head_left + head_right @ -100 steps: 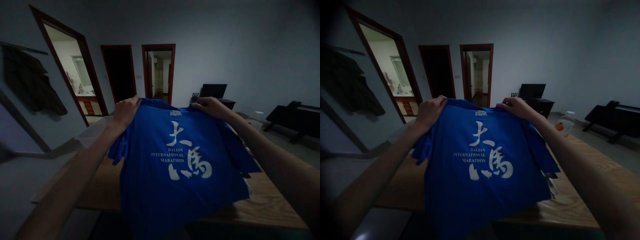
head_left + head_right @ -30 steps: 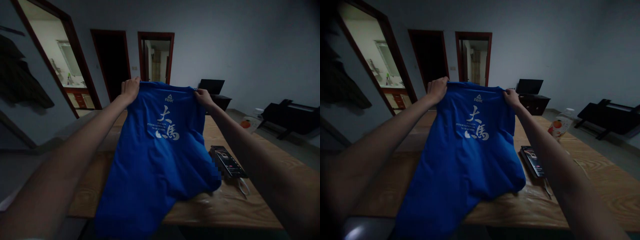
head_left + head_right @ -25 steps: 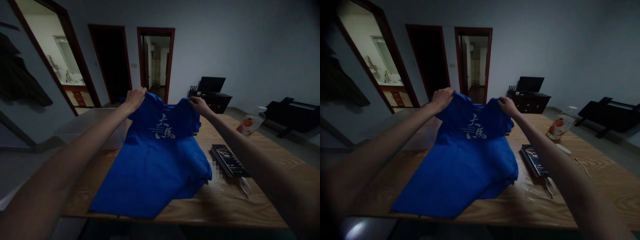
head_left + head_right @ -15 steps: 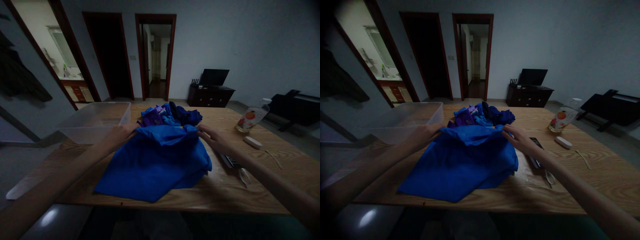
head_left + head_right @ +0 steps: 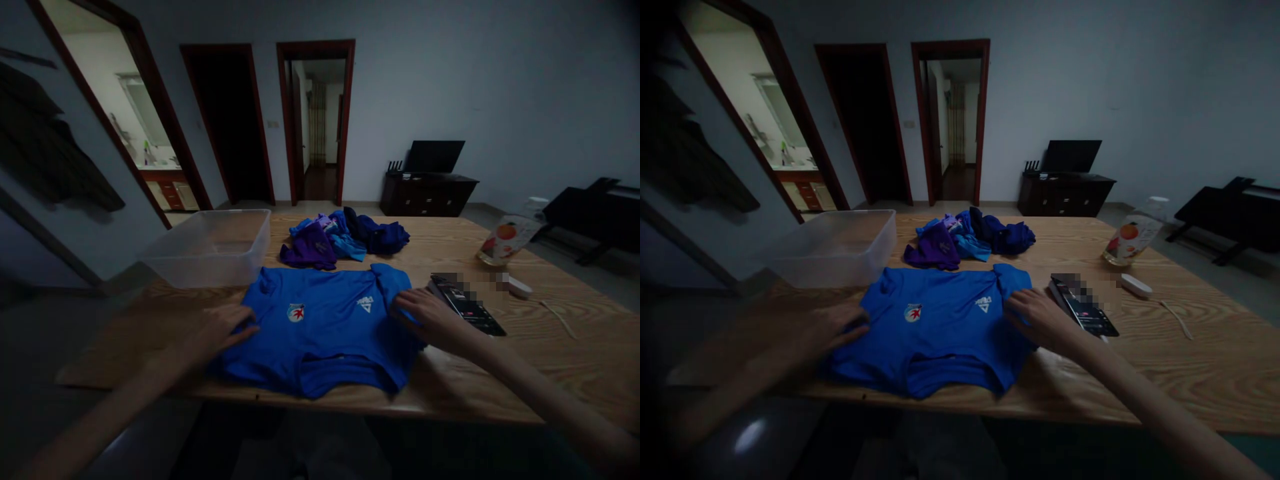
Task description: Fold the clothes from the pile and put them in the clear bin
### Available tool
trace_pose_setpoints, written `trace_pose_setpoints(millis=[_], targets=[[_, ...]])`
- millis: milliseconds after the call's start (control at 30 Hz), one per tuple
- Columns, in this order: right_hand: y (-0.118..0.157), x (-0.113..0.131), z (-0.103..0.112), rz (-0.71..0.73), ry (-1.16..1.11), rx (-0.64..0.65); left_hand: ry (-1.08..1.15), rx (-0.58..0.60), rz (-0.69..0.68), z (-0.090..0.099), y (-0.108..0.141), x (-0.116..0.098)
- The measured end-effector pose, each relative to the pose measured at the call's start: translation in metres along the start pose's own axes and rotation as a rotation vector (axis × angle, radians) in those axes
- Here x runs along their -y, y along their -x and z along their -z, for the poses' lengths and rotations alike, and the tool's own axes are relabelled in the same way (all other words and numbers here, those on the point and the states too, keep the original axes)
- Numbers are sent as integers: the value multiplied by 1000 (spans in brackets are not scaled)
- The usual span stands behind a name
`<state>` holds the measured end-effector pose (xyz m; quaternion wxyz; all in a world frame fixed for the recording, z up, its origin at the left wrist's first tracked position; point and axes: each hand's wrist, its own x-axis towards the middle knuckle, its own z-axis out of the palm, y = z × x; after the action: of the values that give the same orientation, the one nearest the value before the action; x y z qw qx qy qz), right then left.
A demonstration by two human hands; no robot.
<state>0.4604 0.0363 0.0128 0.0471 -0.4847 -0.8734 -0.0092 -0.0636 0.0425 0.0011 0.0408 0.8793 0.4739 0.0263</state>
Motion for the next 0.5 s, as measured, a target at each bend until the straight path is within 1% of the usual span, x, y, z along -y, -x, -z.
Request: trace_pose_setpoints(millis=[33,67,133,200,233,267,333,400,467,500], targets=[[-17,-8,-3,-81,61,-10,-4,-52,-6,1,-18,-5],[-34,-16,-8,-150,98,-21,-28,-79,-10,0,-38,-11],[-62,-29,-19,-282,146,-39,-69,-104,26,-9,-74,-20],[-77,-36,-31,-377,169,-57,-104,-126,82,-22,-100,-25],[-80,-38,-35,-406,172,-68,-115,-139,106,-29,-107,-25],[-79,-40,-39,-423,168,-83,-122,-152,125,-36,-110,-24],[-71,-40,-42,-438,143,-119,-119,-177,150,-46,-102,-20],[-57,-37,-42,-442,94,-159,-104,-196,167,-52,-81,-13],[-42,-28,-38,-430,27,-209,-81,-218,189,-58,-55,0],[-37,-22,-35,-414,-10,-239,-56,-290,217,-61,-42,8]])
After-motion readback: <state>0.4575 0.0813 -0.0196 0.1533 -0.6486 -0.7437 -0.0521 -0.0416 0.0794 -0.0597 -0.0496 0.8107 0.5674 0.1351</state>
